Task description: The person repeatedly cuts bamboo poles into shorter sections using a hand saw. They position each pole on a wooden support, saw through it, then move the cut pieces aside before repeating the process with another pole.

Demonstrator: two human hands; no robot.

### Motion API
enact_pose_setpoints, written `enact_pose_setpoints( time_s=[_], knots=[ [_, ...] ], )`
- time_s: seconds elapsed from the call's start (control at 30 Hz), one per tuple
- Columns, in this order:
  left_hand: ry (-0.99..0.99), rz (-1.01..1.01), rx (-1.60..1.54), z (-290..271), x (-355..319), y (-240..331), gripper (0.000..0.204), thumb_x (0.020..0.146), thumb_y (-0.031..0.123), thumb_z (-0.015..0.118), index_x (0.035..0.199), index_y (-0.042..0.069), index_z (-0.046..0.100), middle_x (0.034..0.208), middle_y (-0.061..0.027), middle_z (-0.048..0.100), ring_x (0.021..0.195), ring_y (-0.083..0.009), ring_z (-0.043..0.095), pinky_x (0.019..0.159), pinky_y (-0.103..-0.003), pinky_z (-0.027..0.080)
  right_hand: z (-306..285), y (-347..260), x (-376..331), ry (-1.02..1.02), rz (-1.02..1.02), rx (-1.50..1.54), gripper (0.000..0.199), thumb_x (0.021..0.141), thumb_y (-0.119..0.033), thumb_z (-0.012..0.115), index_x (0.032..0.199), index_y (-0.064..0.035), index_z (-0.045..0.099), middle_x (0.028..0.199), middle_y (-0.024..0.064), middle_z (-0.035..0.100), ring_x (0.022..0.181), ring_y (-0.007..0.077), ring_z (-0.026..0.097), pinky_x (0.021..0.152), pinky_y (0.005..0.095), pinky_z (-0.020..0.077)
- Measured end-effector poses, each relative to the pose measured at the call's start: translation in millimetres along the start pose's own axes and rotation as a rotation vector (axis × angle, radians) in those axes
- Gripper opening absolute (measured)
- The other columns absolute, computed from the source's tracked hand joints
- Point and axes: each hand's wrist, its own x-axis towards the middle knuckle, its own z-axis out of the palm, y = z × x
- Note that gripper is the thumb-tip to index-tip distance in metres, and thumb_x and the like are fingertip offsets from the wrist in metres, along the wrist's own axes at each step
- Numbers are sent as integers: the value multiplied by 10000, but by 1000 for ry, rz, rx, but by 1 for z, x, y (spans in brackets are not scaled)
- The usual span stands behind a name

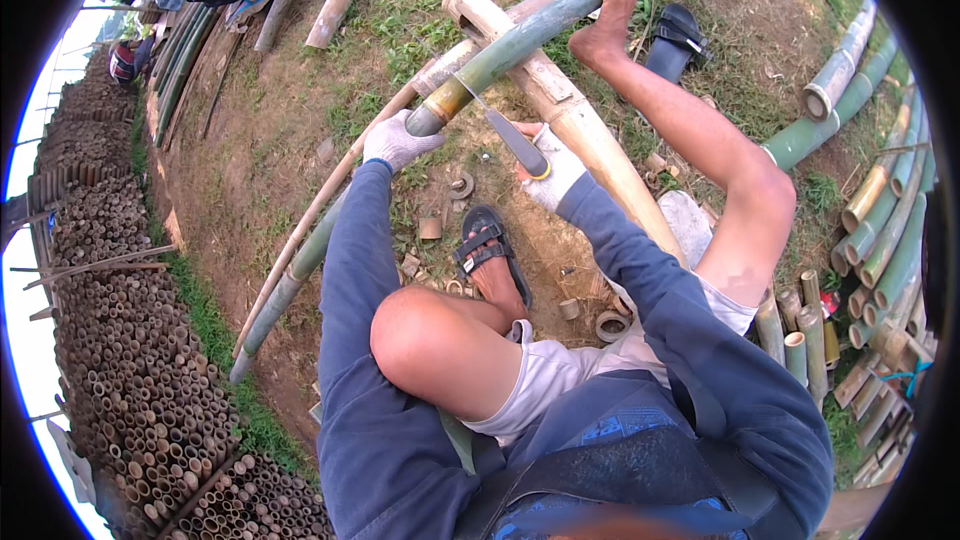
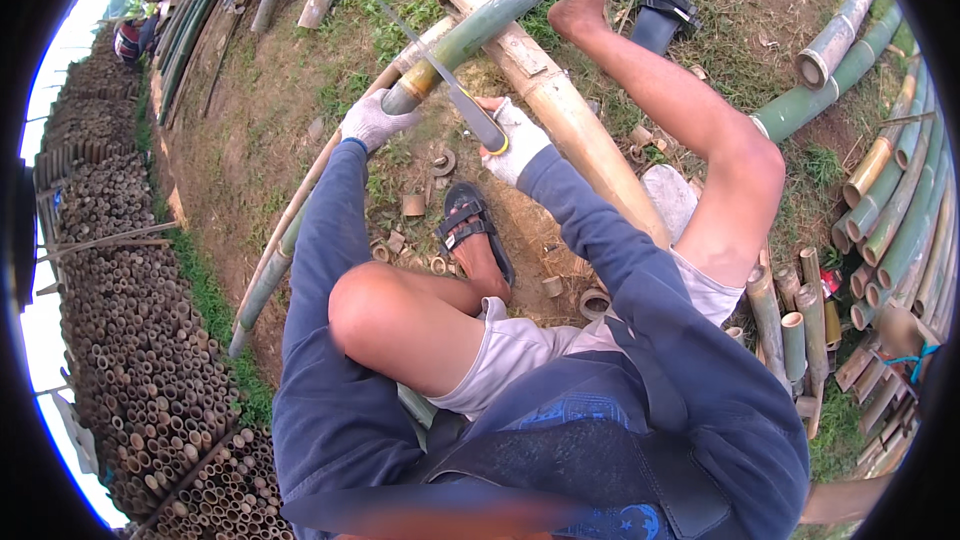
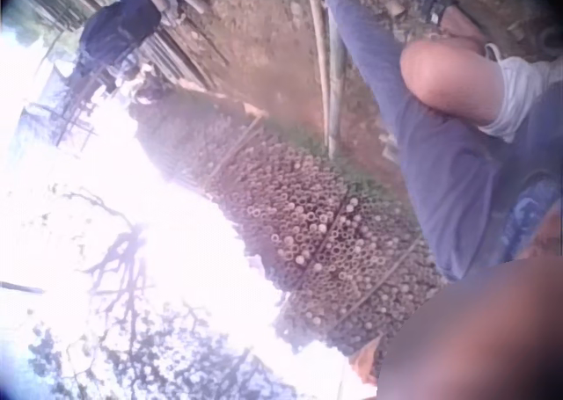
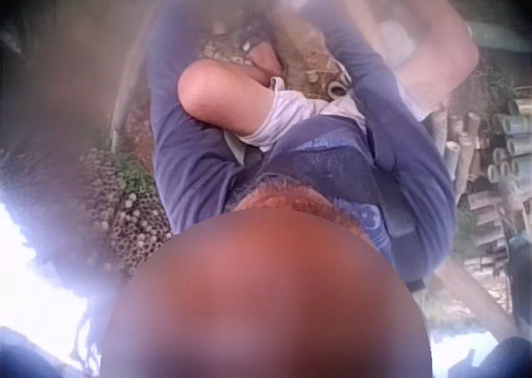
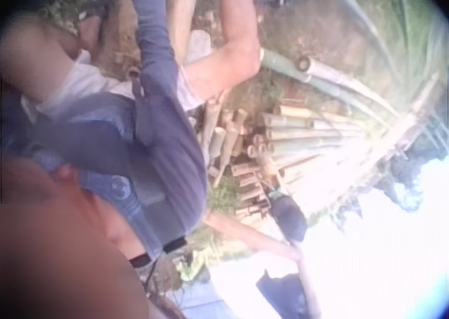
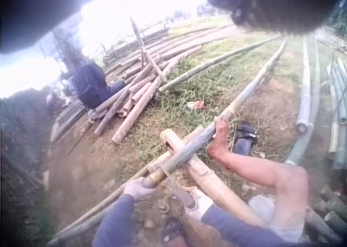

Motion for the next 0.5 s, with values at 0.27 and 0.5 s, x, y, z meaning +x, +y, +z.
enact_pose_setpoints(
  time_s=[0.27,0.5],
  knots=[
    [-77,-23,-35,3,9,-7,857,746,664,919,1362,94,746,1220,-135,809,1150,-275,761,1052,-392,554,-52,-57,-184,102,89,61,569,979,-17,646,1536,-9,526,1325,99,683,1048,166,687,949,291,551],
    [-8,-26,16,-3,3,2,878,734,701,897,1358,101,749,1226,-128,811,1160,-293,759,1041,-403,556,15,9,63,-88,120,2,677,872,39,728,1510,-33,514,1394,150,658,1219,212,657,1073,292,539]
  ],
)
